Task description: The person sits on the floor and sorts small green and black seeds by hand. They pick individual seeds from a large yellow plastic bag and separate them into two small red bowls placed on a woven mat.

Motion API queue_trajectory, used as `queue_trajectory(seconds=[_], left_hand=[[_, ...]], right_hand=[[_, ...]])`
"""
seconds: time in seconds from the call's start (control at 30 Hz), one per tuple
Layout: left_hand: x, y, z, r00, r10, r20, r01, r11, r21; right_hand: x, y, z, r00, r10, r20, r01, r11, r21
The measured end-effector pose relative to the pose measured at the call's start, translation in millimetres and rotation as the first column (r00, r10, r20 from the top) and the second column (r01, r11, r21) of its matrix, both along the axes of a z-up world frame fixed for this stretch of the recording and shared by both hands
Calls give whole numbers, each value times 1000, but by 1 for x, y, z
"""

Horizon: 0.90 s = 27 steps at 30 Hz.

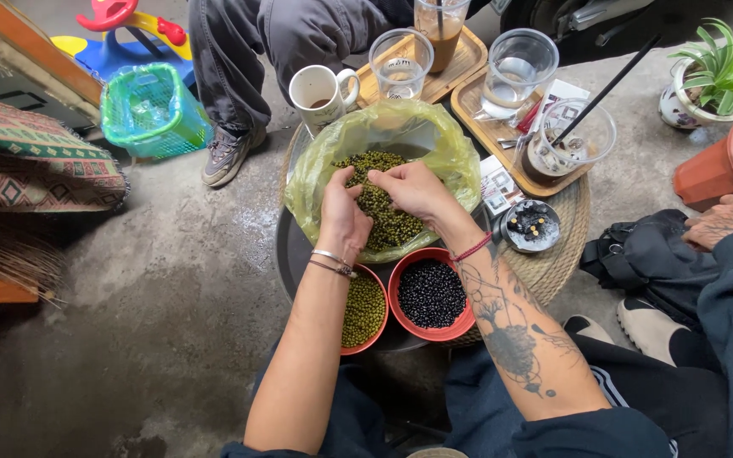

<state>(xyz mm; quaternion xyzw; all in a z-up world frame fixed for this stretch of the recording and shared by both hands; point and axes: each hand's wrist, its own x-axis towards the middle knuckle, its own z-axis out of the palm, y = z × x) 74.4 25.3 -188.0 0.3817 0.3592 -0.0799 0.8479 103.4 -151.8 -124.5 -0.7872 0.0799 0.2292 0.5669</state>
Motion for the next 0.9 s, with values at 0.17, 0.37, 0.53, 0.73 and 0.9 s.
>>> queue_trajectory(seconds=[0.17, 0.37, 0.53, 0.73, 0.9], left_hand=[[10, 13, -67, 991, 123, 54, -114, 983, -143], [-3, -6, -16, 959, 281, 36, -267, 939, -216], [-15, -39, 95, 939, 341, -44, -340, 899, -277], [-20, -42, 114, 943, 332, -35, -310, 831, -462], [-14, 3, 8, 974, 225, -8, -204, 869, -451]], right_hand=[[-23, 10, 68, 1000, -25, 10, 23, 989, 144], [-29, 12, 86, 994, 37, 99, -46, 995, 83], [-43, 16, 117, 996, 25, 83, -47, 960, 278], [-46, 9, 127, 940, 178, 291, -217, 970, 111], [-42, -4, 145, 942, 127, 311, -175, 976, 129]])
